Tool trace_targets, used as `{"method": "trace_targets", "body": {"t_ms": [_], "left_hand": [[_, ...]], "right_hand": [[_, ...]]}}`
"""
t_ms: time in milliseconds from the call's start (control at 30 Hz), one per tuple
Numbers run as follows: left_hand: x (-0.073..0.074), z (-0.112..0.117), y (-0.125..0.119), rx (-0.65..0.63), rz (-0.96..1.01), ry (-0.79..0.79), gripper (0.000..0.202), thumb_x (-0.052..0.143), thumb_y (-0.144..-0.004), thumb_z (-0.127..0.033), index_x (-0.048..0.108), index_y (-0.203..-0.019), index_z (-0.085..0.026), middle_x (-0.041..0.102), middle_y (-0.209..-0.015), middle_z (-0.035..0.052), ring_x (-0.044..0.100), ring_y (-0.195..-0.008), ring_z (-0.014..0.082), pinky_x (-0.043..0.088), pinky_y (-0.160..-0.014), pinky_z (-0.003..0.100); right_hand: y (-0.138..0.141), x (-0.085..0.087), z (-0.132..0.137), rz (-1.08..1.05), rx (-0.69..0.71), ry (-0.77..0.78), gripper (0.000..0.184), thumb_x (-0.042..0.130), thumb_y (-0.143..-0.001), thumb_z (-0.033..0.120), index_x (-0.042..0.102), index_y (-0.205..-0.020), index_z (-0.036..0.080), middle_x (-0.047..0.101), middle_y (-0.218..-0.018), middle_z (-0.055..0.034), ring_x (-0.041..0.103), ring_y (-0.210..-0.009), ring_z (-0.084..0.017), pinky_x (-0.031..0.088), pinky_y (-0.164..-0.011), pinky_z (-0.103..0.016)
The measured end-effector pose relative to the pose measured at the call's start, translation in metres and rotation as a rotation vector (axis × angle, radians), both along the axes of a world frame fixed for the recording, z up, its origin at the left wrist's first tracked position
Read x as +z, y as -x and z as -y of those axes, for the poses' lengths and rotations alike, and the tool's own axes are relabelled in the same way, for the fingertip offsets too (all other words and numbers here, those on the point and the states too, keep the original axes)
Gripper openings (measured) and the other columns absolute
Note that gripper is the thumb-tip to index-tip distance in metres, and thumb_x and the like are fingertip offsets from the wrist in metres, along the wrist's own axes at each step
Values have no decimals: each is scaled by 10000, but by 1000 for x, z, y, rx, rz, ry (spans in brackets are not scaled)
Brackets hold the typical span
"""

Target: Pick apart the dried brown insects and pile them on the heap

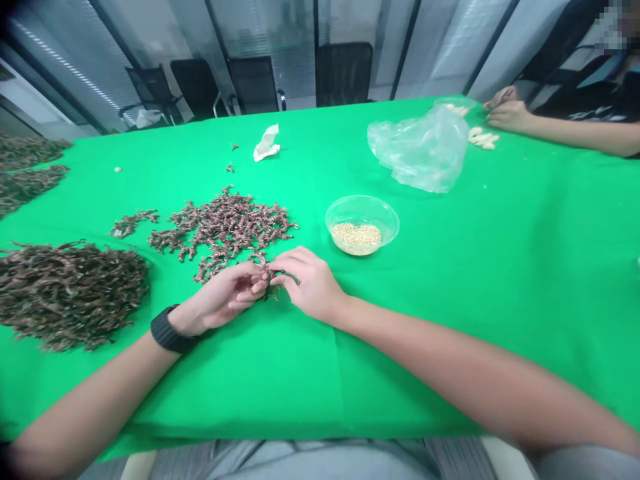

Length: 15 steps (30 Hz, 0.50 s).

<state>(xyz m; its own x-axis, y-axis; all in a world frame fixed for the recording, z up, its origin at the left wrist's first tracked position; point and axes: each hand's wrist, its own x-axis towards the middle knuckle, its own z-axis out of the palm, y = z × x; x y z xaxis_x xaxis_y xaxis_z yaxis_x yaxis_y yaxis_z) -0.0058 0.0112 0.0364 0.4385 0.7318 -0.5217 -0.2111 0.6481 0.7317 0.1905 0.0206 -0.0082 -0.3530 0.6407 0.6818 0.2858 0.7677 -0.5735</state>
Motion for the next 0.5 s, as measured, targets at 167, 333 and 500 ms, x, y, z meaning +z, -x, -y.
{"method": "trace_targets", "body": {"t_ms": [167, 333, 500], "left_hand": [[4, -1, 2, -25, 7, 42, 148, 646, -779, -226, 588, -686, -126, 442, -543, -42, 267, -378, 20, 190, -291, 123], [4, 0, 2, -30, 10, 41, 182, 661, -783, -225, 555, -659, -144, 407, -548, -49, 233, -379, 16, 187, -284, 115], [4, 0, 0, -10, 20, 47, 181, 699, -756, -217, 552, -679, -146, 397, -589, -54, 201, -401, 5, 152, -288, 107]], "right_hand": [[0, 1, 0, 16, 14, -59, 157, 650, -934, 143, 738, -1052, 198, 762, -1015, -78, 670, -957, -218, 569, -887, -397], [0, 2, 1, 24, 13, -34, 154, 651, -935, 159, 741, -1048, 213, 761, -1010, -75, 672, -957, -223, 565, -887, -403], [0, 2, 2, 24, 2, 28, 150, 651, -931, 172, 749, -1029, 229, 762, -1011, -71, 673, -974, -229, 558, -897, -415]]}}
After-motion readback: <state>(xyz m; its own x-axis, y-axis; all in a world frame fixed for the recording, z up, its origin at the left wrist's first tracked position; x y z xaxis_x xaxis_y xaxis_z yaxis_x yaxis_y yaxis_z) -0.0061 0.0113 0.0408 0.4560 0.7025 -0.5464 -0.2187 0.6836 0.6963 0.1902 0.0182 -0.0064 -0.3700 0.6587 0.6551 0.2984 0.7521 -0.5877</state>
